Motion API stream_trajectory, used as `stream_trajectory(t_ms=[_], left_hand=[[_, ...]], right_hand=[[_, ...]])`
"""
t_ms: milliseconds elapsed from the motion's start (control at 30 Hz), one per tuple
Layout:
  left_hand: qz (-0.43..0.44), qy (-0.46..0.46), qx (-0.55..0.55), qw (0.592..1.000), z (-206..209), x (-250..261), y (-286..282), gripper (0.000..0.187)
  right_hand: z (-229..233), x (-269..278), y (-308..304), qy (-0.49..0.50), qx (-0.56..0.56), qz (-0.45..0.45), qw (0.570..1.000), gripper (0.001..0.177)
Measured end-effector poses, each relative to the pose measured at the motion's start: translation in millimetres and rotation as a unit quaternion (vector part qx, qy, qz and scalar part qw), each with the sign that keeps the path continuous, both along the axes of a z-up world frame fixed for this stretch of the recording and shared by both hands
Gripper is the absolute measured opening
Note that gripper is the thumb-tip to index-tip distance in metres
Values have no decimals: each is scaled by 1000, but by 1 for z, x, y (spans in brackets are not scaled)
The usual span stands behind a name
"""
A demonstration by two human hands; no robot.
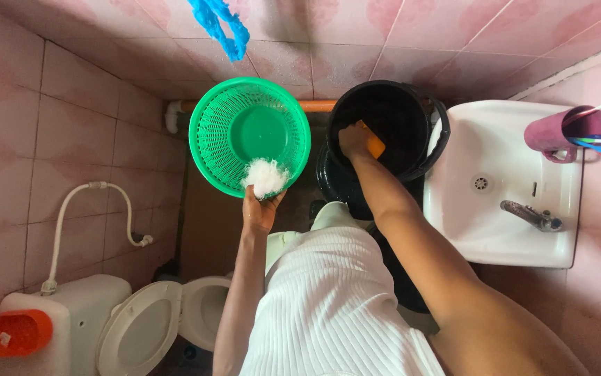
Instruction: The person scrubs the inside and outside of a green basket with a soapy sponge before rinsing it with water from a cup.
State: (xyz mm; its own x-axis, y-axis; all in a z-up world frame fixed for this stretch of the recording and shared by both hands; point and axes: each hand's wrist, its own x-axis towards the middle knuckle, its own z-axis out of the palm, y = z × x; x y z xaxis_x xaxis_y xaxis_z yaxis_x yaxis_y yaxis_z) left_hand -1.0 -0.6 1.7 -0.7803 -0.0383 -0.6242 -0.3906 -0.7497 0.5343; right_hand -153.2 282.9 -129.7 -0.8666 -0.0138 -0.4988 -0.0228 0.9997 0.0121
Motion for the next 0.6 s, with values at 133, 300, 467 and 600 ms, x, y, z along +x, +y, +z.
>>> stream_trajectory(t_ms=[133,300,467,600], left_hand=[[-5,-10,-2,1000,0,-3,3,55],[-12,-23,4,1000,2,-6,10,54],[-20,-13,18,1000,0,-6,15,54],[-21,-12,19,1000,-3,-5,13,53]], right_hand=[[-4,6,-7,55,-38,-70,995,23],[3,15,3,122,-150,-201,960,25],[30,42,5,232,-208,-260,914,17],[71,68,-3,340,-254,-244,872,17]])
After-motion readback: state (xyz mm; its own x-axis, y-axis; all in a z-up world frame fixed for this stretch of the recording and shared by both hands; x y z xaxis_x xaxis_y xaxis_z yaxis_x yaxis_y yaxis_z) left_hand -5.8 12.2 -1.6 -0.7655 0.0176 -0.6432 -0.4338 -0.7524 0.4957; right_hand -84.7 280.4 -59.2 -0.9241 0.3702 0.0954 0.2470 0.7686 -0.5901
